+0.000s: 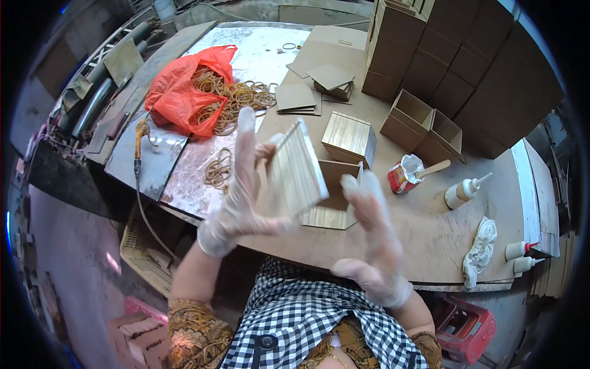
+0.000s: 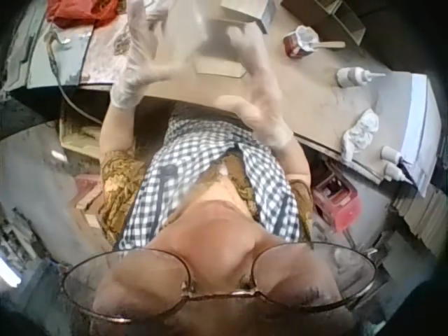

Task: The person assembles small cardboard boxes by hand, folding the sides and securing them with rubber bands. They handle multiple flat cardboard pieces, fold them into box shapes, and place them on a workbench. The process involves repetitive folding and securing actions.

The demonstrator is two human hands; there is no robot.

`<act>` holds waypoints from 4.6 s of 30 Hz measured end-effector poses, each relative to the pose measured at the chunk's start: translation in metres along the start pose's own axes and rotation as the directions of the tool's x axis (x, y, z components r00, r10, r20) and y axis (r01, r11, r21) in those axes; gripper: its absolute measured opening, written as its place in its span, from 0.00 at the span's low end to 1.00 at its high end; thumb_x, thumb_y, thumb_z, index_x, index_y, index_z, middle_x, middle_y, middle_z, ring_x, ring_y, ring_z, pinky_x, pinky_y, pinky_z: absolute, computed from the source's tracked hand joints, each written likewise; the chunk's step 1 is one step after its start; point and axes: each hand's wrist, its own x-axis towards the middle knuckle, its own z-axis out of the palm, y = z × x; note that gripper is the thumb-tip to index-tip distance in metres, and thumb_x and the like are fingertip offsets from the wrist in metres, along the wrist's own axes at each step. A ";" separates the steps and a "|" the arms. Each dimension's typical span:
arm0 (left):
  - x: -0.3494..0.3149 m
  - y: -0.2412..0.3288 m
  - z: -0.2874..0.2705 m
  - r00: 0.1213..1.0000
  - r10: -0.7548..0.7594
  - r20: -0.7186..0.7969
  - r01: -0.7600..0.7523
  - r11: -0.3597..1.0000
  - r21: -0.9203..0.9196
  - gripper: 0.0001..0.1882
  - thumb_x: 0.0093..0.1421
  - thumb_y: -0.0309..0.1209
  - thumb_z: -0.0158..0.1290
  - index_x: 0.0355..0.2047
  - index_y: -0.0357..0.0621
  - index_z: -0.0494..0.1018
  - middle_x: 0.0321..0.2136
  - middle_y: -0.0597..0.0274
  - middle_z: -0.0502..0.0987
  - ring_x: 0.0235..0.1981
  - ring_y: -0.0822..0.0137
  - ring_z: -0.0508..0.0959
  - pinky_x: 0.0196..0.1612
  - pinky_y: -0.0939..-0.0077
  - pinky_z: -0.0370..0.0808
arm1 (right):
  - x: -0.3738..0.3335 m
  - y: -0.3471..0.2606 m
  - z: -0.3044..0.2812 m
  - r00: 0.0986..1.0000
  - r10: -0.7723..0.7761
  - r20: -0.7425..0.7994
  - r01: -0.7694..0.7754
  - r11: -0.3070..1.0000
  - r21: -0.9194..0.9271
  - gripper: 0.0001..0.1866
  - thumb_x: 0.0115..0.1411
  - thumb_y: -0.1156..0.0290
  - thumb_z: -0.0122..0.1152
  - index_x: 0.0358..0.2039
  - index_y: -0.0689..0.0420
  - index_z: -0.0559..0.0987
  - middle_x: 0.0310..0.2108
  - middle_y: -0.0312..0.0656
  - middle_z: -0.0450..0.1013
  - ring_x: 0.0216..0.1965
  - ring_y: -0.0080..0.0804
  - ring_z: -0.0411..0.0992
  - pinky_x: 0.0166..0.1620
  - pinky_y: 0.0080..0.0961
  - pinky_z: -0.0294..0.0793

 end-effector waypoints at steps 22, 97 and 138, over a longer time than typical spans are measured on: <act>-0.078 0.035 0.043 0.999 -0.027 0.028 0.025 0.997 0.072 0.66 0.42 0.48 0.74 0.71 0.38 0.42 0.67 0.48 0.56 0.65 0.56 0.62 0.66 0.60 0.60 | 0.019 -0.005 0.028 0.870 0.290 0.399 -0.476 0.708 0.522 0.86 0.22 0.43 0.83 0.73 0.55 0.33 0.74 0.46 0.39 0.74 0.38 0.39 0.72 0.35 0.35; -0.021 -0.009 0.002 0.875 -0.432 -0.216 0.287 0.824 -0.489 0.18 0.71 0.39 0.45 0.35 0.38 0.78 0.49 0.46 0.78 0.56 0.57 0.75 0.65 0.62 0.63 | 0.007 0.018 0.013 0.746 0.335 0.576 -0.666 0.386 0.638 0.73 0.23 0.48 0.82 0.68 0.69 0.57 0.67 0.53 0.59 0.67 0.40 0.58 0.69 0.32 0.50; -0.021 -0.083 -0.011 0.809 -0.400 0.431 0.416 0.907 0.061 0.71 0.38 0.48 0.75 0.72 0.40 0.39 0.70 0.41 0.47 0.72 0.52 0.47 0.72 0.65 0.47 | 0.114 0.017 -0.014 0.809 0.425 0.407 0.235 0.401 -0.885 0.69 0.26 0.46 0.79 0.70 0.54 0.57 0.64 0.50 0.59 0.61 0.53 0.62 0.65 0.47 0.58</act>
